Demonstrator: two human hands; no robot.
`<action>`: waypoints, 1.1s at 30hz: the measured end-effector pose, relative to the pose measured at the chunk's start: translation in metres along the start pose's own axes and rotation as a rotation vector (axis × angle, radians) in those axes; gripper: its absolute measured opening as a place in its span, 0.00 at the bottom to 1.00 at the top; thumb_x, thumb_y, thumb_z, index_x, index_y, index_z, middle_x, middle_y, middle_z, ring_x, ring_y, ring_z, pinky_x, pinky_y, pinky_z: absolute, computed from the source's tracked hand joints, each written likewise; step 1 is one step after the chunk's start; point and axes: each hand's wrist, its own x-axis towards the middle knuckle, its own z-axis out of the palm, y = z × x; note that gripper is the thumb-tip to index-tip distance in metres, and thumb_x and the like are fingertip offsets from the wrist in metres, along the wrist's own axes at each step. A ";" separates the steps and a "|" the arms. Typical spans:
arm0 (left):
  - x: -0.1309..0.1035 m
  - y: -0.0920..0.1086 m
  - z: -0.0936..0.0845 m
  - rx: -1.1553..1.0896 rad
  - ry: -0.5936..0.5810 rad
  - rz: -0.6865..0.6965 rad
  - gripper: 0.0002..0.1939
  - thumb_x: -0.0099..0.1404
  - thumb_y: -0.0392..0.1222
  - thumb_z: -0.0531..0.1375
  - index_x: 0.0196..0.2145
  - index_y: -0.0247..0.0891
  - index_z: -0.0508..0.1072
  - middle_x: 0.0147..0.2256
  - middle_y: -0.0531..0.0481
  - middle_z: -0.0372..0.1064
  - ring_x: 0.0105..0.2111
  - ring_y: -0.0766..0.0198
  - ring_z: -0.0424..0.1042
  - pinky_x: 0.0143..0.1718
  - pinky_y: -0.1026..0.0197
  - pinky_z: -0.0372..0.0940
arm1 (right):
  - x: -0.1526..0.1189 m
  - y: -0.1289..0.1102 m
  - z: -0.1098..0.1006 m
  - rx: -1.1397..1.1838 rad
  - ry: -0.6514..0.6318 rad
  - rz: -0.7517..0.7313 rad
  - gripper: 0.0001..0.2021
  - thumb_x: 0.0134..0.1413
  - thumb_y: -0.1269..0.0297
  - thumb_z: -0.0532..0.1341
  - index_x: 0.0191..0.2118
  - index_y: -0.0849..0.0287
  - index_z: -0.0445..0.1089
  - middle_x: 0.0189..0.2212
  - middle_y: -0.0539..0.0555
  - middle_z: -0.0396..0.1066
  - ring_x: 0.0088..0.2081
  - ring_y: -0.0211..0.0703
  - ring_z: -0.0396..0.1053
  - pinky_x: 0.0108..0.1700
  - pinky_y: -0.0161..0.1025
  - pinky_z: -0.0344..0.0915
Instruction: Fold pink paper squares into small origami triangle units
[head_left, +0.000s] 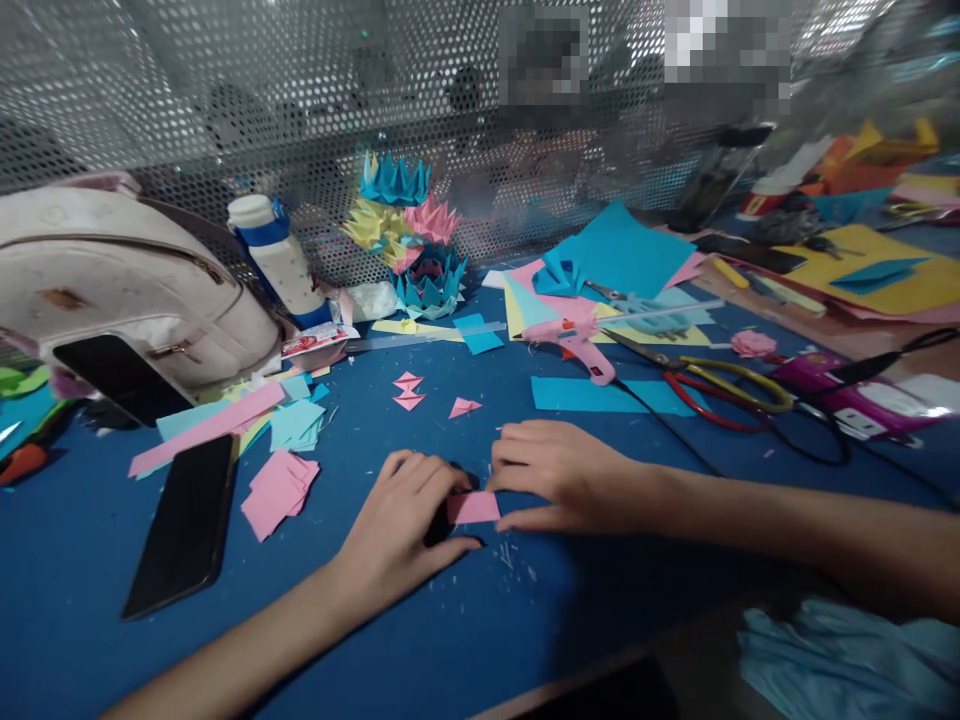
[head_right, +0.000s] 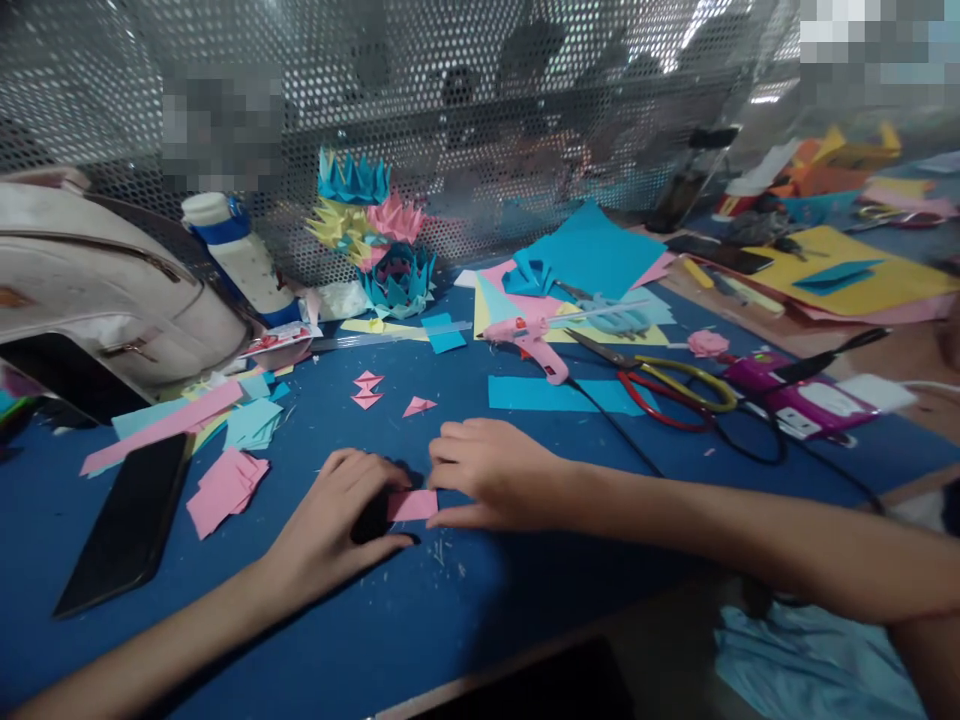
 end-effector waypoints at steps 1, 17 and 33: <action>0.001 0.000 0.001 -0.018 0.000 -0.034 0.17 0.65 0.48 0.67 0.45 0.39 0.67 0.39 0.51 0.71 0.38 0.59 0.69 0.45 0.54 0.57 | 0.002 0.000 0.003 0.010 0.002 -0.002 0.22 0.65 0.44 0.56 0.39 0.60 0.72 0.34 0.55 0.70 0.36 0.45 0.60 0.37 0.41 0.53; 0.011 -0.006 0.008 -0.245 0.036 -0.293 0.09 0.62 0.42 0.68 0.39 0.40 0.74 0.35 0.54 0.72 0.37 0.61 0.69 0.46 0.56 0.55 | 0.018 0.011 0.010 0.609 0.017 0.323 0.08 0.61 0.69 0.56 0.32 0.61 0.70 0.26 0.48 0.69 0.28 0.35 0.62 0.31 0.33 0.53; 0.017 -0.009 0.000 -0.662 0.144 -0.492 0.13 0.64 0.48 0.65 0.35 0.33 0.74 0.25 0.50 0.72 0.25 0.66 0.71 0.29 0.65 0.65 | 0.017 0.009 0.008 1.025 0.078 0.438 0.16 0.63 0.55 0.58 0.30 0.62 0.67 0.21 0.48 0.68 0.21 0.32 0.57 0.26 0.31 0.52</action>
